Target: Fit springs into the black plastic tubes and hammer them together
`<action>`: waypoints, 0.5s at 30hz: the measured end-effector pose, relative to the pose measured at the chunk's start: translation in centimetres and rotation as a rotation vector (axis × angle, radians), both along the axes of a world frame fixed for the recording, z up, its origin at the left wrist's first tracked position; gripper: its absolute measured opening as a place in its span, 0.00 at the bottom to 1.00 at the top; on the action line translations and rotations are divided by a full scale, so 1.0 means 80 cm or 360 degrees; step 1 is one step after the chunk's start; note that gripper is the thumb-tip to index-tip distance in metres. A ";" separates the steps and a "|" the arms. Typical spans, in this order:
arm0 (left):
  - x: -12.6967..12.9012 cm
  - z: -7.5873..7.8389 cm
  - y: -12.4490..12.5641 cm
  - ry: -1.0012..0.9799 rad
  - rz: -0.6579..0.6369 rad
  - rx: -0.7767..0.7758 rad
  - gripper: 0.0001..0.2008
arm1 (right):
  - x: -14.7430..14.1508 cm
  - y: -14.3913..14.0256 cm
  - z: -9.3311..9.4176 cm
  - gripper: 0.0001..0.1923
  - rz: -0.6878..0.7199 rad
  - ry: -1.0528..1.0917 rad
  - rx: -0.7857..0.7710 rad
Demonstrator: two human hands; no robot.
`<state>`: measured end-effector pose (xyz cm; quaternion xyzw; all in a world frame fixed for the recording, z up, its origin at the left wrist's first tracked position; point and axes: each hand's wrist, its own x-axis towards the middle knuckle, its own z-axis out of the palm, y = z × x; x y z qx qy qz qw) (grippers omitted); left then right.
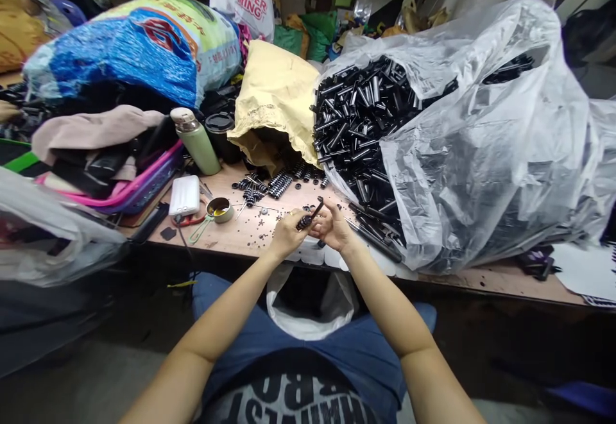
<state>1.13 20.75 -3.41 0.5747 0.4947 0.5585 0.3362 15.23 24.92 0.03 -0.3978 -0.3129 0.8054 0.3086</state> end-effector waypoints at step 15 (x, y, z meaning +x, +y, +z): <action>0.010 -0.004 -0.004 -0.0595 -0.0241 -0.0651 0.13 | 0.010 -0.032 0.001 0.56 0.0365 -0.1447 0.2261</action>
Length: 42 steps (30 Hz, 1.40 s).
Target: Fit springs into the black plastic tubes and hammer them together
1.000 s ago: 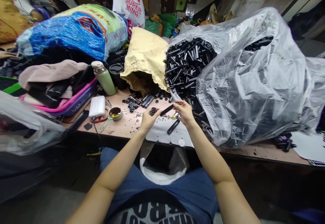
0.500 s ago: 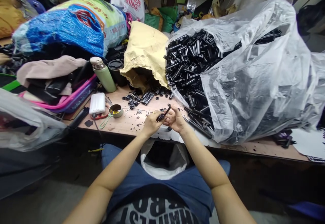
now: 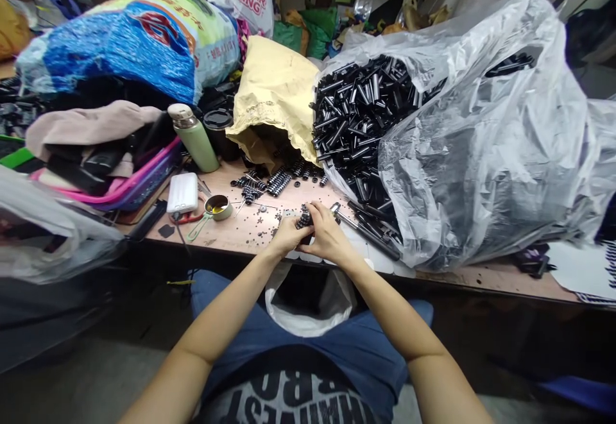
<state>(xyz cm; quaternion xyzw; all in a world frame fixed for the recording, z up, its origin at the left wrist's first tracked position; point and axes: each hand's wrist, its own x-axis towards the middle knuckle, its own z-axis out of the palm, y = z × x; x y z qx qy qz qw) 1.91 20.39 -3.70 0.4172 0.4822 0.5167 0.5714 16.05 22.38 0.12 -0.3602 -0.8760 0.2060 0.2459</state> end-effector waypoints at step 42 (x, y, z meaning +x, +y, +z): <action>-0.030 -0.068 -0.032 0.1838 0.0125 0.0757 0.18 | 0.030 0.010 -0.050 0.29 0.0044 -0.0521 0.0129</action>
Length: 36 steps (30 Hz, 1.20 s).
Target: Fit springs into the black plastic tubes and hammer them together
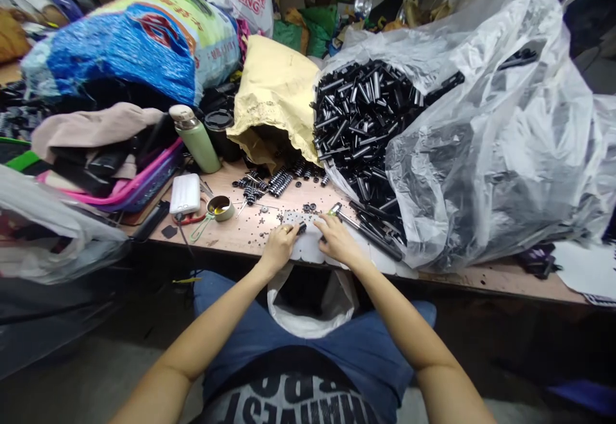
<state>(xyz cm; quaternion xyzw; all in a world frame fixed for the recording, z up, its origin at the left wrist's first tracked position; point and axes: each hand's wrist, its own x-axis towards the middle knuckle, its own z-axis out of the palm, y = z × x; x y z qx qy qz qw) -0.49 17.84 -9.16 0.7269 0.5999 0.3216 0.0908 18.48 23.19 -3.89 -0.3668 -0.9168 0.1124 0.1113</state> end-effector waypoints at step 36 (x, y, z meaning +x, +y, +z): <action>0.031 -0.015 0.047 0.0503 -0.0446 0.0361 0.16 | 0.136 0.035 -0.040 0.12 -0.0799 -0.0499 0.1004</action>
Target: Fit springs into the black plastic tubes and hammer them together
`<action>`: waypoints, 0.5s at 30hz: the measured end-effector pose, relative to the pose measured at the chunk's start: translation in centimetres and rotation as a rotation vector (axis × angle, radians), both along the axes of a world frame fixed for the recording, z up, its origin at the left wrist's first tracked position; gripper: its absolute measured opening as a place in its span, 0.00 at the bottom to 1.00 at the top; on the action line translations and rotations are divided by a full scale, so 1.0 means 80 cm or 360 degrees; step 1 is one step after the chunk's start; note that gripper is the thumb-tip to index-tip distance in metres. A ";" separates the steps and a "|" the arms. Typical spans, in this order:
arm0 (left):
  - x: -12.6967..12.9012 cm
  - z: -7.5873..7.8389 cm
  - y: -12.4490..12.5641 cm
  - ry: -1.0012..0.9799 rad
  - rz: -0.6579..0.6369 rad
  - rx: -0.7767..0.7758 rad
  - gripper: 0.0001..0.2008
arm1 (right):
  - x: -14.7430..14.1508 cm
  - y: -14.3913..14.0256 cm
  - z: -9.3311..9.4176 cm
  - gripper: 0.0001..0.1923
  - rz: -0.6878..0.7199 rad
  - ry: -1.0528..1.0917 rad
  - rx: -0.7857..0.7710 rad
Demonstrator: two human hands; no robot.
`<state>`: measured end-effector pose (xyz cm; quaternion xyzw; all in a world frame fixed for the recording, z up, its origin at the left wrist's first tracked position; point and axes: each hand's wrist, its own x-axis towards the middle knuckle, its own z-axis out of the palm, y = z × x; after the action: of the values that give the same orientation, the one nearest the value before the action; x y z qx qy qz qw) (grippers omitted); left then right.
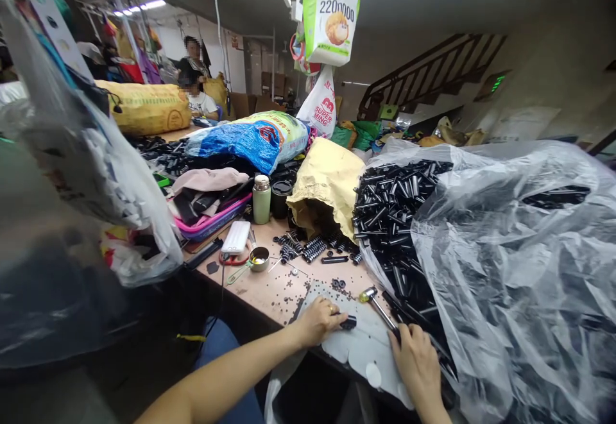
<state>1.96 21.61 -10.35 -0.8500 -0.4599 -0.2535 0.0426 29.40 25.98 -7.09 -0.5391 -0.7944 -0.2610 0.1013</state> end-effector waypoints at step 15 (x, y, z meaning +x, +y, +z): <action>0.021 -0.002 -0.018 -0.0104 0.0288 0.0014 0.15 | -0.015 -0.010 0.027 0.15 -0.0315 0.0452 -0.0884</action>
<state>3.68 20.17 -10.50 -0.7960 -0.5347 -0.2783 0.0539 28.17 25.20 -4.94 -0.6518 -0.7568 0.0349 0.0344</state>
